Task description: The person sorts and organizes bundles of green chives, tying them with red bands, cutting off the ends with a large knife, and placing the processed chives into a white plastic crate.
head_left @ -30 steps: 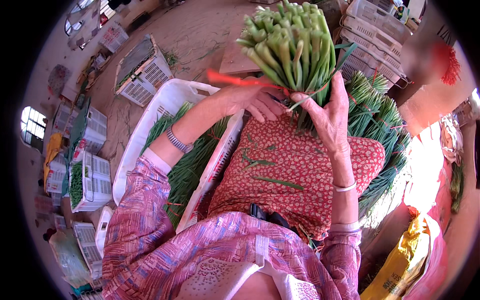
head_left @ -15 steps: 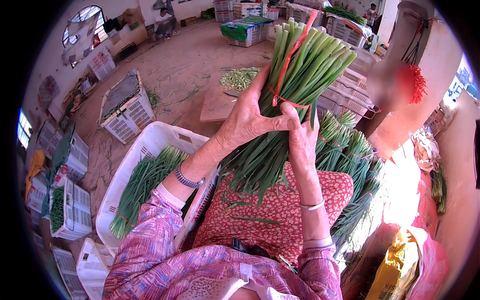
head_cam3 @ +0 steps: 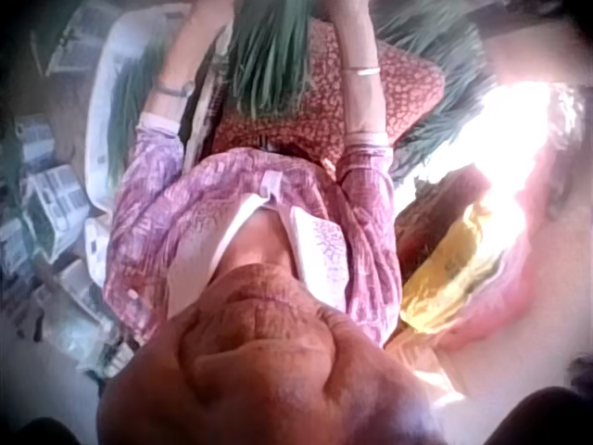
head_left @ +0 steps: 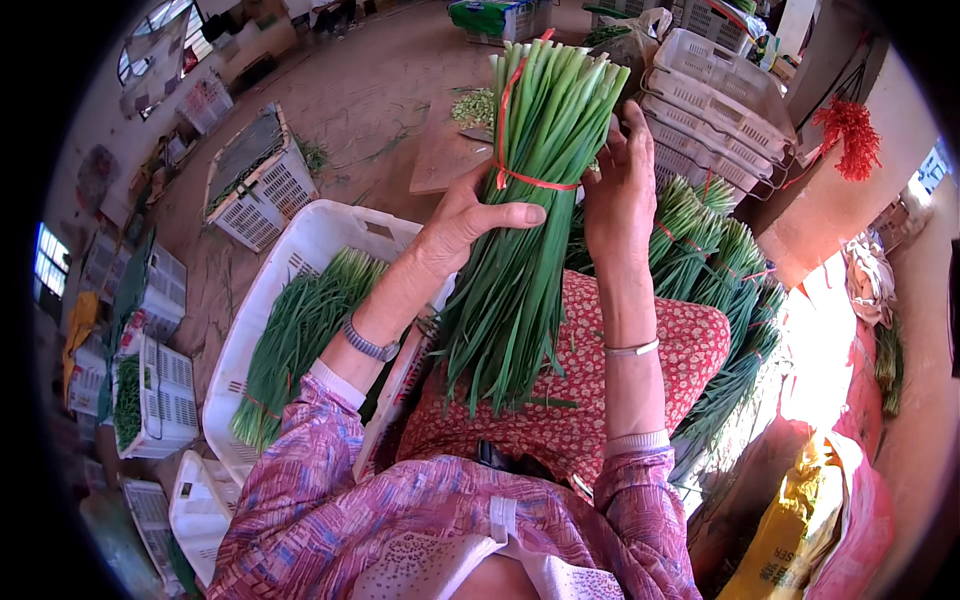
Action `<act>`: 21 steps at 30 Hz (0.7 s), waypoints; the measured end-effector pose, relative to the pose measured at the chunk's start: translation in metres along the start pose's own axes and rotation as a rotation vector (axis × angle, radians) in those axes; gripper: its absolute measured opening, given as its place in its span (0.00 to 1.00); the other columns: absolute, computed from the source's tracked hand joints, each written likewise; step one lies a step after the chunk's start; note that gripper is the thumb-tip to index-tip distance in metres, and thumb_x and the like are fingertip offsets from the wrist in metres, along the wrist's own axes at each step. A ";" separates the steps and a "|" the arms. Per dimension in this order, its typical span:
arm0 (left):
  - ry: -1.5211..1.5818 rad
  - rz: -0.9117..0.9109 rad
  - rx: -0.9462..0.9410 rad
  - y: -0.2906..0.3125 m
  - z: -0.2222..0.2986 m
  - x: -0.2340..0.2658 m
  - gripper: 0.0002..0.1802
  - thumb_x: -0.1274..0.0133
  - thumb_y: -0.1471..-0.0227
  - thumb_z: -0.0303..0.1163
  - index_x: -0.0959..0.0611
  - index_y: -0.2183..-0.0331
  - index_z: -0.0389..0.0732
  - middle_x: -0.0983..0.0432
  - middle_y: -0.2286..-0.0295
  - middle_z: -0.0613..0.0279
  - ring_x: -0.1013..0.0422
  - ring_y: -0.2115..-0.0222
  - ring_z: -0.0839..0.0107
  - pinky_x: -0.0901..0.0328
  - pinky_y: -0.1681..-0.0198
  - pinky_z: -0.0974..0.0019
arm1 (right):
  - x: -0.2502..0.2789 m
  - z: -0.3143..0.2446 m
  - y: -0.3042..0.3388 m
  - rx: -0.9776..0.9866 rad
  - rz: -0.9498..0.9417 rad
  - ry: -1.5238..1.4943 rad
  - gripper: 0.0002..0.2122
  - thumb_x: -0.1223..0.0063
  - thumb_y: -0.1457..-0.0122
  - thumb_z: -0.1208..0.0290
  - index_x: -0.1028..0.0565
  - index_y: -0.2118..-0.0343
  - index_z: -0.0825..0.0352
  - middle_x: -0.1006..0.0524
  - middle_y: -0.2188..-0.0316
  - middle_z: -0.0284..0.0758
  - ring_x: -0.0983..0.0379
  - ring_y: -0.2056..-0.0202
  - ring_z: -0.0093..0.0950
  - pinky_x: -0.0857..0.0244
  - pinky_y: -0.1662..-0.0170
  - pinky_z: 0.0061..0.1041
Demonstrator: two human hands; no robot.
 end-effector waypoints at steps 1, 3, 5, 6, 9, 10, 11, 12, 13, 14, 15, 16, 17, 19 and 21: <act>0.036 0.020 -0.022 0.001 0.000 0.003 0.37 0.33 0.59 0.27 0.28 0.46 0.34 0.24 0.55 0.59 0.27 0.54 0.69 0.34 0.46 0.66 | -0.003 0.000 0.004 0.006 -0.047 0.143 0.31 0.64 0.32 0.44 0.46 0.33 0.58 0.36 0.38 0.38 0.40 0.39 0.34 0.47 0.36 0.37; 0.068 0.054 -0.045 0.000 -0.001 0.010 0.38 0.33 0.60 0.27 0.28 0.46 0.34 0.24 0.55 0.58 0.28 0.53 0.69 0.35 0.45 0.65 | -0.008 0.016 0.014 0.066 -0.135 0.428 0.32 0.69 0.31 0.42 0.47 0.32 0.61 0.38 0.38 0.39 0.44 0.37 0.32 0.50 0.35 0.33; 0.057 0.108 -0.077 0.001 0.004 0.021 0.37 0.33 0.60 0.28 0.27 0.46 0.34 0.25 0.54 0.58 0.29 0.52 0.69 0.36 0.44 0.65 | -0.009 0.044 0.037 -0.079 -0.166 0.400 0.33 0.71 0.31 0.41 0.45 0.33 0.64 0.39 0.37 0.39 0.45 0.36 0.31 0.52 0.35 0.30; -0.023 0.100 -0.149 0.002 0.010 0.033 0.36 0.32 0.60 0.30 0.26 0.48 0.35 0.25 0.55 0.58 0.29 0.53 0.68 0.35 0.45 0.65 | -0.014 0.058 0.054 -0.163 -0.193 0.377 0.34 0.72 0.31 0.41 0.44 0.34 0.66 0.40 0.37 0.40 0.46 0.36 0.31 0.53 0.34 0.29; -0.033 0.062 -0.133 0.014 0.029 0.072 0.31 0.33 0.57 0.33 0.24 0.50 0.36 0.23 0.58 0.59 0.25 0.58 0.70 0.31 0.50 0.65 | -0.030 0.077 0.098 -0.203 -0.403 0.413 0.35 0.57 0.34 0.46 0.47 0.34 0.67 0.30 0.44 0.47 0.33 0.42 0.38 0.42 0.39 0.34; -0.044 0.030 -0.117 0.017 0.035 0.094 0.31 0.34 0.56 0.35 0.23 0.51 0.35 0.22 0.60 0.59 0.24 0.60 0.70 0.28 0.53 0.65 | -0.035 0.084 0.110 -0.257 -0.455 0.430 0.34 0.53 0.35 0.48 0.46 0.34 0.67 0.28 0.46 0.47 0.30 0.45 0.39 0.39 0.41 0.35; -0.058 0.033 -0.091 0.023 0.041 0.117 0.29 0.36 0.54 0.35 0.23 0.50 0.35 0.21 0.61 0.59 0.22 0.63 0.69 0.26 0.57 0.65 | -0.038 0.096 0.121 -0.230 -0.541 0.495 0.34 0.45 0.38 0.52 0.44 0.36 0.67 0.24 0.52 0.49 0.25 0.51 0.42 0.33 0.47 0.37; 0.077 0.064 0.006 0.049 0.072 0.128 0.34 0.42 0.55 0.36 0.28 0.48 0.28 0.21 0.59 0.45 0.20 0.63 0.58 0.24 0.58 0.59 | -0.039 0.109 0.135 -0.212 -0.667 0.603 0.34 0.45 0.39 0.51 0.43 0.37 0.67 0.23 0.56 0.54 0.24 0.52 0.48 0.32 0.49 0.39; -0.005 0.189 0.075 0.065 0.098 0.144 0.33 0.43 0.55 0.37 0.26 0.49 0.28 0.20 0.62 0.47 0.20 0.65 0.59 0.23 0.60 0.60 | -0.042 0.123 0.154 -0.334 -0.823 0.636 0.32 0.45 0.39 0.50 0.39 0.40 0.68 0.22 0.62 0.56 0.25 0.56 0.52 0.31 0.52 0.43; 0.017 0.310 0.129 0.081 0.115 0.149 0.30 0.41 0.55 0.34 0.24 0.51 0.29 0.20 0.64 0.51 0.21 0.68 0.63 0.23 0.61 0.60 | -0.041 0.134 0.170 -0.332 -0.997 0.787 0.27 0.45 0.39 0.52 0.33 0.45 0.68 0.21 0.66 0.54 0.24 0.59 0.52 0.31 0.54 0.44; -0.104 0.165 0.071 0.087 0.114 0.191 0.40 0.39 0.53 0.42 0.31 0.44 0.29 0.25 0.52 0.42 0.24 0.53 0.55 0.29 0.46 0.58 | -0.039 0.142 0.185 -0.324 -1.120 0.813 0.25 0.45 0.39 0.54 0.31 0.47 0.68 0.21 0.65 0.52 0.24 0.59 0.50 0.31 0.54 0.44; -0.120 0.258 0.143 0.107 0.130 0.219 0.40 0.37 0.54 0.39 0.31 0.43 0.30 0.26 0.51 0.42 0.24 0.53 0.55 0.29 0.46 0.58 | -0.034 0.145 0.192 -0.318 -1.231 0.844 0.23 0.44 0.40 0.55 0.28 0.50 0.68 0.20 0.65 0.50 0.23 0.59 0.48 0.30 0.55 0.43; -0.185 0.301 0.232 0.117 0.139 0.221 0.40 0.37 0.56 0.35 0.31 0.43 0.30 0.25 0.52 0.45 0.24 0.54 0.59 0.28 0.47 0.59 | -0.027 0.149 0.191 -0.352 -1.194 0.865 0.22 0.44 0.39 0.57 0.28 0.50 0.68 0.20 0.64 0.51 0.22 0.59 0.47 0.30 0.54 0.42; -0.252 0.412 0.293 0.145 0.129 0.212 0.36 0.37 0.56 0.33 0.28 0.45 0.32 0.24 0.54 0.51 0.23 0.59 0.65 0.27 0.53 0.63 | -0.011 0.146 0.183 -0.408 -1.127 0.895 0.20 0.43 0.39 0.60 0.26 0.49 0.68 0.20 0.61 0.51 0.21 0.59 0.44 0.29 0.53 0.39; -0.307 0.422 0.412 0.162 0.101 0.219 0.37 0.37 0.57 0.32 0.28 0.45 0.32 0.24 0.54 0.54 0.24 0.59 0.70 0.29 0.52 0.66 | 0.007 0.139 0.167 -0.365 -1.002 0.965 0.19 0.44 0.39 0.61 0.26 0.49 0.69 0.19 0.64 0.48 0.20 0.61 0.40 0.28 0.55 0.36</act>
Point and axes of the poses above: each hand's wrist, its own y-axis away from the middle knuckle, its own x-axis out of the back of the hand, z = x × y, the point moved 2 cm from there along -y, towards the middle knuckle
